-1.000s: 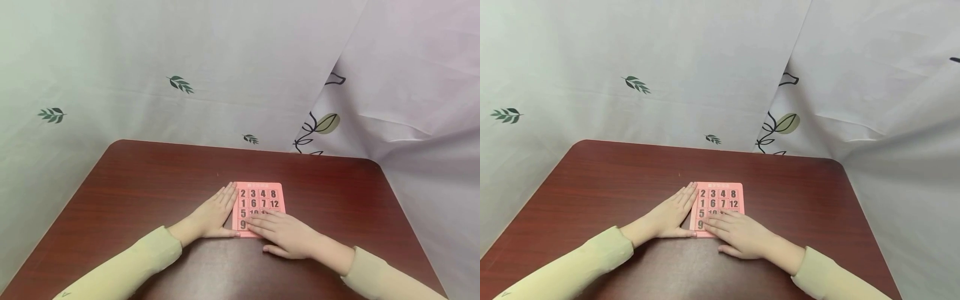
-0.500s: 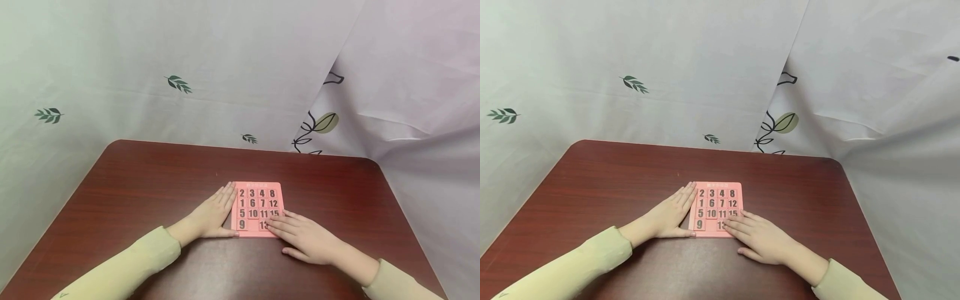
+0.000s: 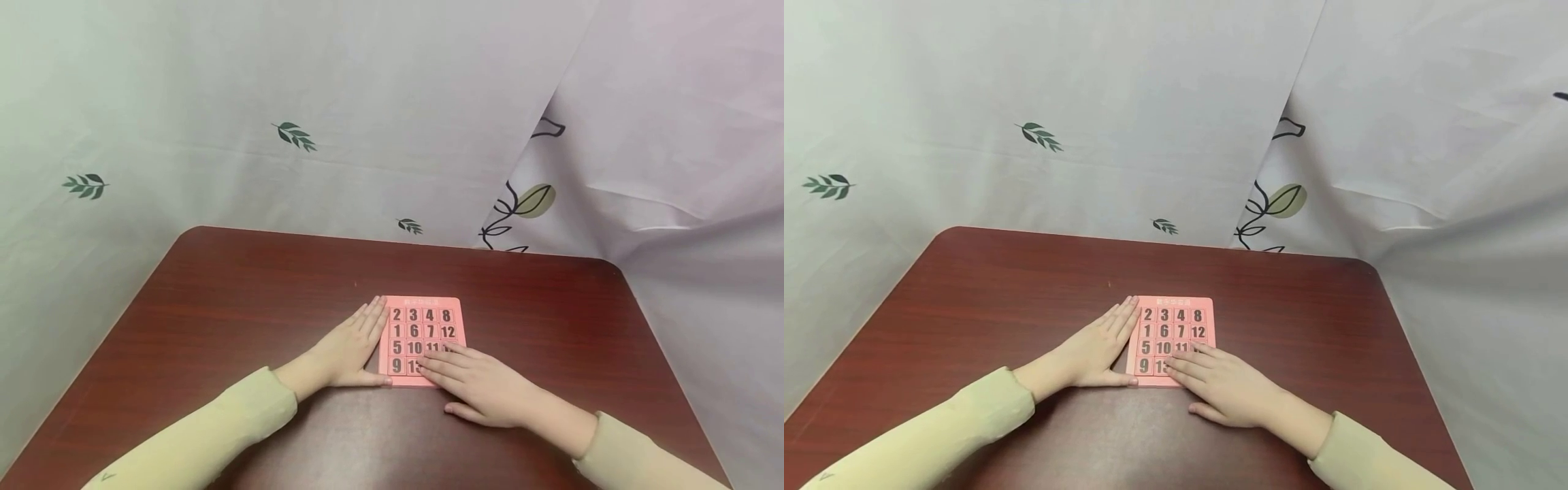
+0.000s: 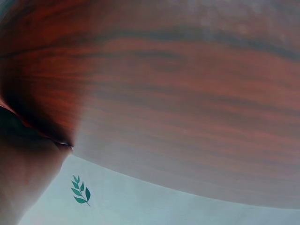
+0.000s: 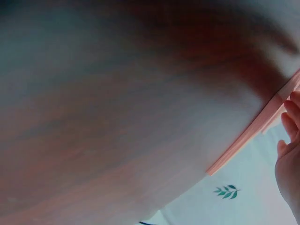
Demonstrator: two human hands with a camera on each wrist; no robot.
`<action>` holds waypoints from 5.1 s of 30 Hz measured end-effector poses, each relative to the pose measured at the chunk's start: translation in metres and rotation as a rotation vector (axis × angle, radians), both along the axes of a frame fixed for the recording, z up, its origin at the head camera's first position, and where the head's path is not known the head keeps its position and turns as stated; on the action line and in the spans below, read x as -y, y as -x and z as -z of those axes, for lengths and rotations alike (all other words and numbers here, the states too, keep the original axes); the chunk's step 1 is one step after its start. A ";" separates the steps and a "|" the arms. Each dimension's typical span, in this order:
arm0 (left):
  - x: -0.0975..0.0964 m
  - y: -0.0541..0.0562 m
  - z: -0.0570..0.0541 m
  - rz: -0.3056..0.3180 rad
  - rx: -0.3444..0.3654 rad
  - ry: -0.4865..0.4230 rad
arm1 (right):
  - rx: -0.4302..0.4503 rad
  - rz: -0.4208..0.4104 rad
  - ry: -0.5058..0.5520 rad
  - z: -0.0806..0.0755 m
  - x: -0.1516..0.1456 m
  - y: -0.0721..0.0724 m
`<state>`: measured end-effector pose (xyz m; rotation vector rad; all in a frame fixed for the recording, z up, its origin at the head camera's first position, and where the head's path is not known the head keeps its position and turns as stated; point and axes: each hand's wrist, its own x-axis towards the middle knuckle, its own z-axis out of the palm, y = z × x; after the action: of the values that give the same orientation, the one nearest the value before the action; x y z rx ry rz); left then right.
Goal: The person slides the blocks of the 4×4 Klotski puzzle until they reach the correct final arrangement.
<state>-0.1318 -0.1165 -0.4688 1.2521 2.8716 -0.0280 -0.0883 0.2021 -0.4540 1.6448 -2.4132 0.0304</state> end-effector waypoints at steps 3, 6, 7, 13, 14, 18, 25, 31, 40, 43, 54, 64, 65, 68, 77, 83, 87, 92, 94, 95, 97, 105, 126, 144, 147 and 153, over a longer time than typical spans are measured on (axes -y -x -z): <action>-0.001 0.001 0.000 0.001 0.002 -0.004 | 0.015 0.015 0.029 -0.002 -0.008 -0.001; -0.001 0.001 -0.001 -0.001 0.007 -0.006 | 0.031 0.028 0.069 -0.002 -0.019 -0.002; -0.001 0.001 -0.001 -0.002 0.009 -0.004 | 0.038 0.031 0.079 -0.002 -0.023 -0.002; 0.000 0.000 -0.002 0.000 0.013 -0.003 | 0.052 0.019 0.093 0.003 -0.043 -0.007; 0.000 0.000 -0.002 0.000 0.013 -0.004 | 0.051 0.018 0.093 0.003 -0.044 -0.007; 0.000 0.000 -0.003 -0.001 0.018 -0.015 | 0.046 0.009 0.106 0.004 -0.046 -0.007; 0.000 0.000 -0.003 0.002 0.019 -0.013 | 0.051 0.016 0.090 0.006 -0.037 -0.007; 0.000 0.000 -0.001 0.003 0.017 -0.004 | 0.038 0.043 0.050 0.005 -0.023 -0.008; 0.000 0.001 0.001 -0.001 0.012 -0.014 | 0.032 0.042 0.064 0.004 -0.023 -0.002; 0.000 0.001 0.000 -0.004 0.018 -0.013 | 0.051 0.071 0.068 0.005 -0.028 0.003; 0.000 0.000 0.000 -0.001 0.020 -0.017 | 0.059 0.122 0.076 0.007 -0.038 0.007; 0.002 -0.001 0.001 -0.005 0.015 -0.007 | 0.061 0.060 0.104 0.008 -0.037 -0.012; 0.002 -0.001 0.001 -0.004 0.014 -0.007 | 0.061 0.059 0.106 0.008 -0.037 -0.013; 0.003 -0.001 0.001 -0.003 0.013 -0.012 | 0.058 0.058 0.108 0.008 -0.037 -0.013; 0.002 -0.001 0.002 -0.004 0.024 -0.018 | 0.095 0.160 0.099 0.004 -0.037 0.009; 0.000 -0.002 0.002 -0.005 0.025 -0.009 | 0.133 0.235 0.067 0.002 -0.037 0.027; 0.000 -0.002 0.000 -0.002 0.022 -0.004 | 0.139 0.248 0.053 0.004 -0.036 0.028; 0.000 -0.001 -0.002 -0.002 0.018 0.003 | 0.100 0.211 0.069 0.005 -0.036 0.020; 0.000 -0.001 -0.003 -0.003 0.019 0.002 | 0.084 0.195 0.073 0.006 -0.036 0.015; 0.000 -0.001 -0.003 -0.002 0.020 0.001 | 0.076 0.187 0.075 0.006 -0.036 0.013; 0.000 -0.001 -0.003 -0.002 0.021 -0.002 | 0.063 0.177 0.075 0.007 -0.037 0.008; 0.001 -0.001 -0.002 -0.001 0.018 -0.003 | 0.060 0.168 0.078 0.006 -0.037 0.006; -0.001 -0.001 -0.003 0.003 0.005 0.027 | 0.135 0.254 0.027 0.002 -0.024 0.035; -0.001 -0.001 -0.002 0.004 0.009 0.027 | 0.203 0.292 0.016 -0.005 -0.010 0.049; -0.001 -0.001 -0.002 0.004 0.007 0.027 | 0.222 0.294 0.023 -0.005 -0.002 0.055; -0.001 -0.001 -0.002 0.001 0.003 0.026 | 0.227 0.273 -0.020 -0.004 0.008 0.060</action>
<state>-0.1304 -0.1156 -0.4672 1.2484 2.8588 -0.0627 -0.1481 0.1941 -0.4503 1.3698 -2.7966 0.1559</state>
